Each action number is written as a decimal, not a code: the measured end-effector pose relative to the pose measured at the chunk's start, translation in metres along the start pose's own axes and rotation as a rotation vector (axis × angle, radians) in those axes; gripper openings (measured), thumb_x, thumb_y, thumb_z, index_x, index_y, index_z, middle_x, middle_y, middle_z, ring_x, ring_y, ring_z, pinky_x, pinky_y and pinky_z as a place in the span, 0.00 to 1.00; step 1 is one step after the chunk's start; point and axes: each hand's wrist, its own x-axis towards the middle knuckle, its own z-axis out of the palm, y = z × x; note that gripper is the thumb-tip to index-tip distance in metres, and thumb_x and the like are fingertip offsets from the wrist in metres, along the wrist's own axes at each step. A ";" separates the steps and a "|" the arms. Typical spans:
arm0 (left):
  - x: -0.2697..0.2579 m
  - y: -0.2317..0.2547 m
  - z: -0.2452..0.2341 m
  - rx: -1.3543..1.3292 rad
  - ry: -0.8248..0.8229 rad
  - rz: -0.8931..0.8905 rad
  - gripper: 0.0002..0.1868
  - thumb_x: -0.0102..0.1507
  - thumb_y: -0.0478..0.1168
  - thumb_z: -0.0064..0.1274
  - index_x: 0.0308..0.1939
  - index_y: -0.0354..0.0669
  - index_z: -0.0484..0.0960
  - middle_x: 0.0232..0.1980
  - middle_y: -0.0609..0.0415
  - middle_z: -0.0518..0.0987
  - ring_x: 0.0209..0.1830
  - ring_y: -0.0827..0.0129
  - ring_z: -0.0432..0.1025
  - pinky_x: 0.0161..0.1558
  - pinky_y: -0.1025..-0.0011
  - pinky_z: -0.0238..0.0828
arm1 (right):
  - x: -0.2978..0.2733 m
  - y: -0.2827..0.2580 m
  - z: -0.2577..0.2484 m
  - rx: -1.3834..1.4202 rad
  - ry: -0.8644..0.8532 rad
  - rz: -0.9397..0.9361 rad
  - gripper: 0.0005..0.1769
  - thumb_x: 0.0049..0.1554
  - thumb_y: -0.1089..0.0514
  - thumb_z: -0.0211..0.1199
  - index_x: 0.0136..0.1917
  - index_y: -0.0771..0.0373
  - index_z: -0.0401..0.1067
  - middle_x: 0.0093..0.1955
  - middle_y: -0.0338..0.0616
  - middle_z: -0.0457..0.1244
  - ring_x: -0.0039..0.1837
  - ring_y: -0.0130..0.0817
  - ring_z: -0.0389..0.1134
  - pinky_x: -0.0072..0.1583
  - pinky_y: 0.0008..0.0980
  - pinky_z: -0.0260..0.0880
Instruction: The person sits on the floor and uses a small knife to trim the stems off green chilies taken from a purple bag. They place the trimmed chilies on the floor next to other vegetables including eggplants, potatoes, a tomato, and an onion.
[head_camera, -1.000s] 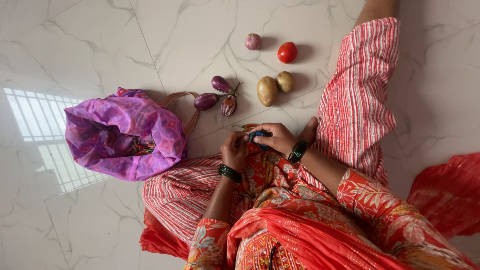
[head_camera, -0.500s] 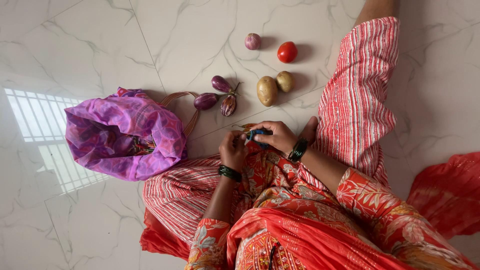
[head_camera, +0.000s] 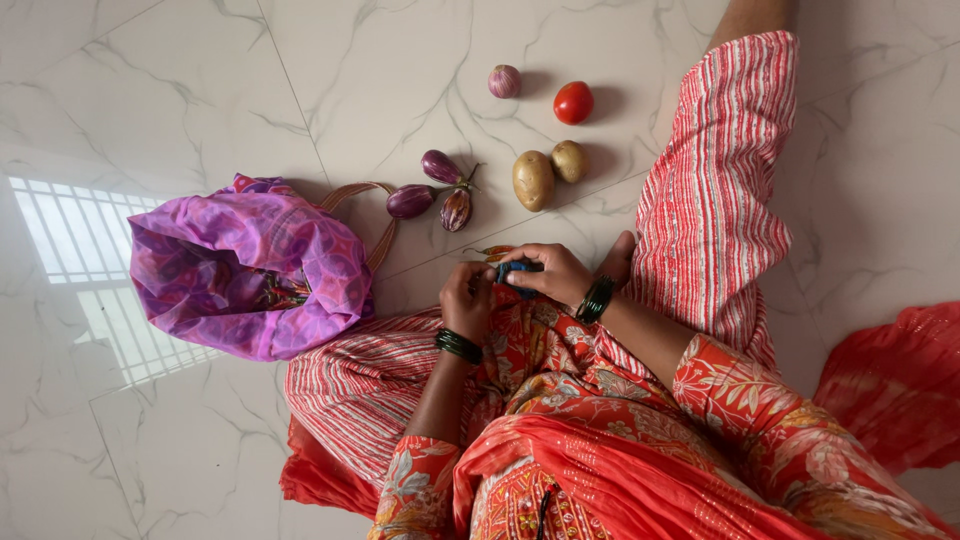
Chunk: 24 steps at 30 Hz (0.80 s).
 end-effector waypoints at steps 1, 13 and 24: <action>0.002 -0.002 -0.001 -0.009 0.052 -0.010 0.04 0.66 0.35 0.59 0.41 0.38 0.81 0.30 0.55 0.81 0.25 0.74 0.73 0.28 0.72 0.68 | 0.001 -0.002 -0.002 0.000 0.009 0.002 0.17 0.57 0.60 0.69 0.59 0.65 0.77 0.49 0.41 0.71 0.51 0.24 0.70 0.55 0.26 0.73; 0.001 -0.003 -0.001 -0.154 -0.077 -0.114 0.04 0.67 0.34 0.57 0.43 0.38 0.81 0.31 0.56 0.78 0.25 0.76 0.69 0.26 0.72 0.65 | -0.002 0.010 0.001 0.034 -0.024 0.003 0.20 0.58 0.59 0.69 0.62 0.66 0.75 0.51 0.41 0.71 0.52 0.24 0.70 0.56 0.27 0.72; -0.002 0.007 -0.004 -0.014 -0.036 0.136 0.07 0.63 0.28 0.58 0.43 0.37 0.80 0.39 0.50 0.80 0.34 0.66 0.76 0.38 0.69 0.73 | -0.013 -0.048 0.004 0.231 -0.061 0.296 0.23 0.65 0.50 0.59 0.70 0.61 0.75 0.54 0.41 0.69 0.52 0.24 0.68 0.49 0.34 0.71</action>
